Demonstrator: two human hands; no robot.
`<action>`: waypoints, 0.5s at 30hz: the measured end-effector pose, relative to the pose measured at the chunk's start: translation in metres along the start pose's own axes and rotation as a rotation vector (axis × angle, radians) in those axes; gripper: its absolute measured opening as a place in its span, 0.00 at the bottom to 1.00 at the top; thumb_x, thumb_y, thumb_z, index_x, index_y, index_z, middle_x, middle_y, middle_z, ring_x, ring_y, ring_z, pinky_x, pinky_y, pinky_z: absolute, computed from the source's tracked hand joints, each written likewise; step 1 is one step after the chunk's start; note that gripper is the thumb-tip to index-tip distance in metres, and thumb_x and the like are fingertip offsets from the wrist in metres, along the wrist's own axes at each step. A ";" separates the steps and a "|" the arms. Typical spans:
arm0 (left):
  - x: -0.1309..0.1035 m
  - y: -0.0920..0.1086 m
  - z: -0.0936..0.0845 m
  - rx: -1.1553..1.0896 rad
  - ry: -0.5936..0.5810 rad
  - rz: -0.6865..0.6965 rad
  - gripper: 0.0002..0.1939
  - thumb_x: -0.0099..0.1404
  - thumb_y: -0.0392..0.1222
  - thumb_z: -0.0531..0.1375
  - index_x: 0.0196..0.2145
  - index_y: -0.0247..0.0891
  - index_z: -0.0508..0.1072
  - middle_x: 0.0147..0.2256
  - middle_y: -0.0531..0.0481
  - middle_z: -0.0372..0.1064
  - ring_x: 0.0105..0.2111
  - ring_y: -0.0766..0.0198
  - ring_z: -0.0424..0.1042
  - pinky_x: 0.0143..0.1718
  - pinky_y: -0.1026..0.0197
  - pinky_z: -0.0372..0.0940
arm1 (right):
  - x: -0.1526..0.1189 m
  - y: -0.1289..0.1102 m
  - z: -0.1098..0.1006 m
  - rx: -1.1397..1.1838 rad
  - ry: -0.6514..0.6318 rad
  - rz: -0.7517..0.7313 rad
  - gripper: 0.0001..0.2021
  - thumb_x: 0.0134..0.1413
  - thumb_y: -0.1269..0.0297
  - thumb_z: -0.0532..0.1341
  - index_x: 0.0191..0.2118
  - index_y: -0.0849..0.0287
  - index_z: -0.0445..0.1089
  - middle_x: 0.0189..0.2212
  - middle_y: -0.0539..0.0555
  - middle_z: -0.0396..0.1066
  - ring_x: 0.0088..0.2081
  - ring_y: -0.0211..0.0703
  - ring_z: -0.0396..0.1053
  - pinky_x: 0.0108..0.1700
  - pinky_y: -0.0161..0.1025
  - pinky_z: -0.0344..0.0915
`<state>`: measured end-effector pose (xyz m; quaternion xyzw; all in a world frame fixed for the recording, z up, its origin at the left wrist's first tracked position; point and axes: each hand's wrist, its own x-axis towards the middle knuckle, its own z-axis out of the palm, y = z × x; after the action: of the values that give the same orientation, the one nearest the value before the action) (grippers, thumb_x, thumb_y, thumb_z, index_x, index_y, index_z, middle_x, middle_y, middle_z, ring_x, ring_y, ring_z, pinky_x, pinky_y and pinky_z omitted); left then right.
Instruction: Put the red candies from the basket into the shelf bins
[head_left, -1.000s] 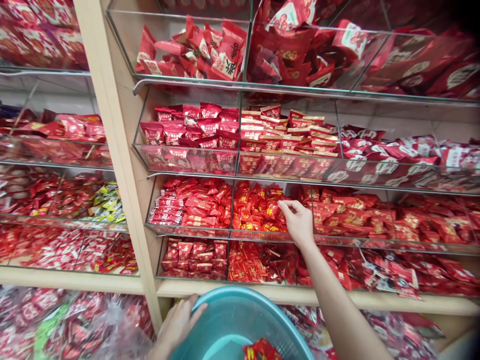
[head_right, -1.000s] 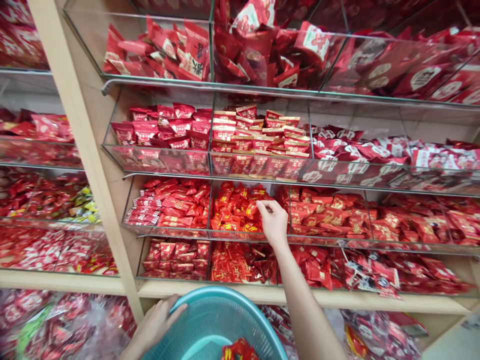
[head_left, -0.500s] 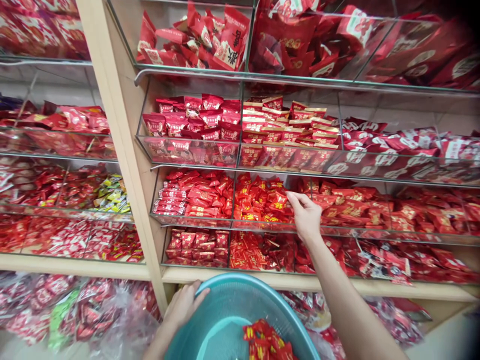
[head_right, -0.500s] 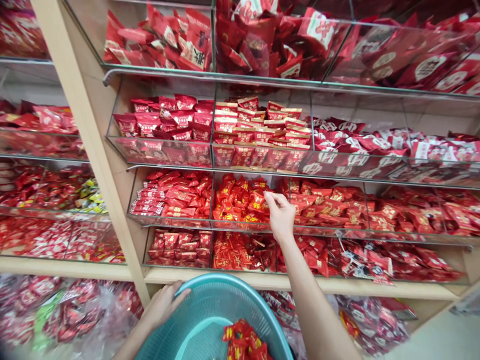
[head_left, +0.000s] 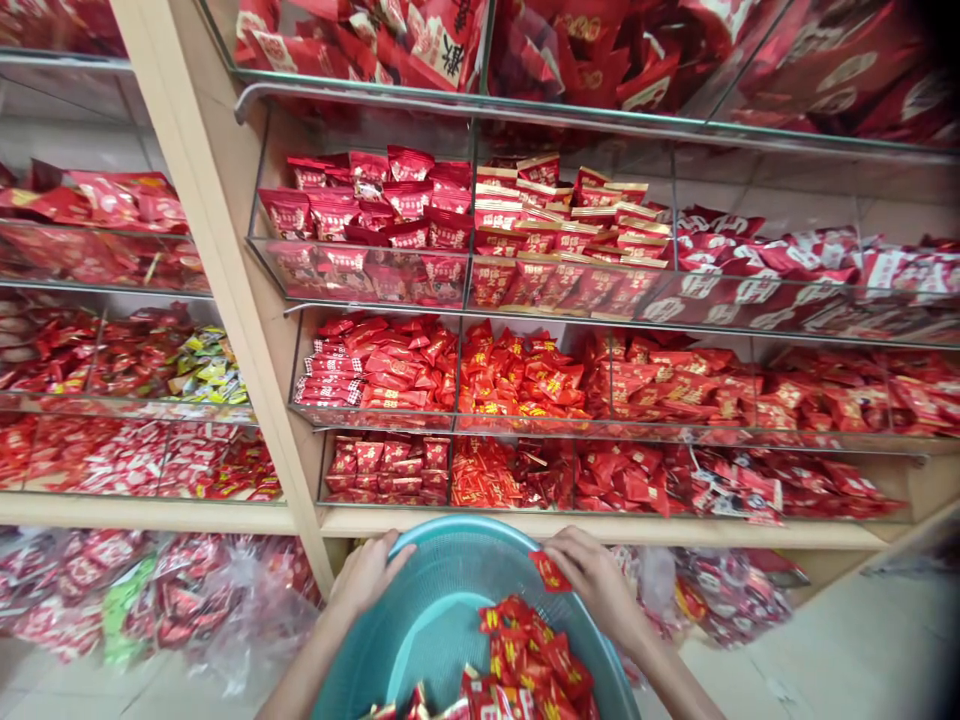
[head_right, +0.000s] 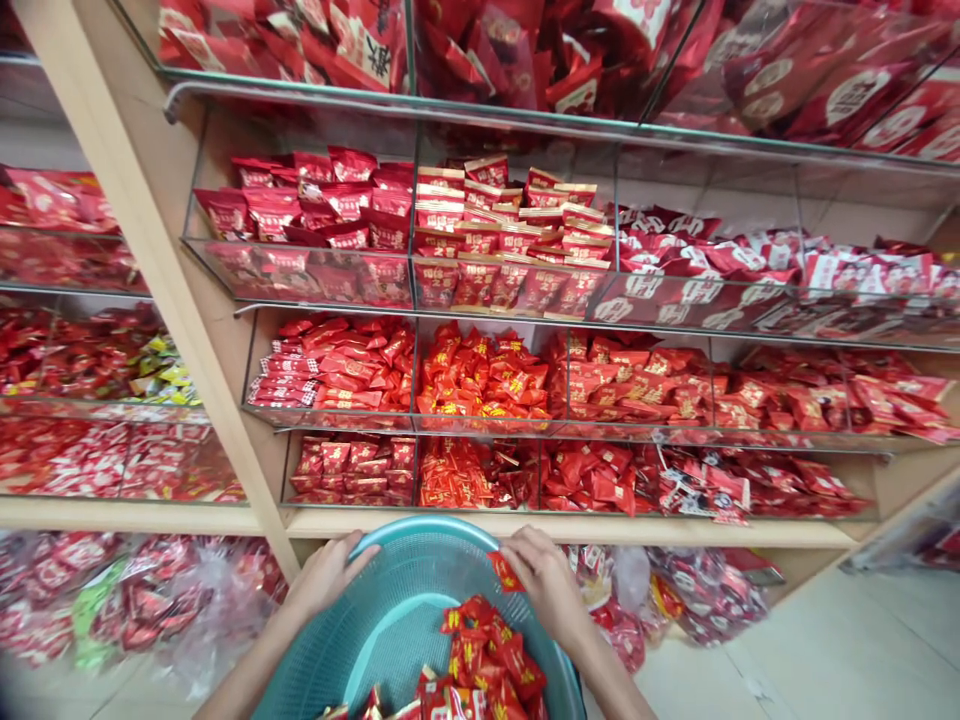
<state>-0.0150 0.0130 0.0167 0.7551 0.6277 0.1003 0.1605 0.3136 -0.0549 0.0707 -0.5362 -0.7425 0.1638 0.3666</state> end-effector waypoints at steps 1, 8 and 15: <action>0.000 0.000 0.000 -0.006 0.002 0.006 0.25 0.64 0.60 0.42 0.43 0.41 0.67 0.38 0.45 0.73 0.43 0.58 0.71 0.41 0.64 0.60 | -0.003 0.003 0.006 -0.072 -0.049 -0.011 0.14 0.60 0.60 0.49 0.34 0.54 0.71 0.32 0.53 0.69 0.37 0.44 0.66 0.40 0.38 0.60; -0.001 -0.005 0.001 0.007 0.022 0.029 0.26 0.64 0.60 0.40 0.41 0.41 0.67 0.37 0.45 0.73 0.40 0.58 0.72 0.38 0.63 0.60 | -0.013 0.017 0.045 -0.593 -0.222 -0.146 0.12 0.57 0.71 0.52 0.26 0.56 0.68 0.30 0.51 0.69 0.36 0.43 0.66 0.39 0.39 0.57; -0.001 -0.005 0.002 0.005 0.026 0.023 0.25 0.64 0.59 0.41 0.44 0.42 0.67 0.37 0.46 0.73 0.41 0.57 0.72 0.39 0.62 0.60 | -0.024 0.046 0.074 -0.819 -0.097 -0.268 0.11 0.48 0.80 0.57 0.26 0.56 0.67 0.29 0.50 0.69 0.34 0.43 0.67 0.42 0.41 0.57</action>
<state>-0.0192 0.0126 0.0126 0.7611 0.6214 0.1104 0.1496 0.2958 -0.0489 -0.0176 -0.5279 -0.8256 -0.1685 0.1064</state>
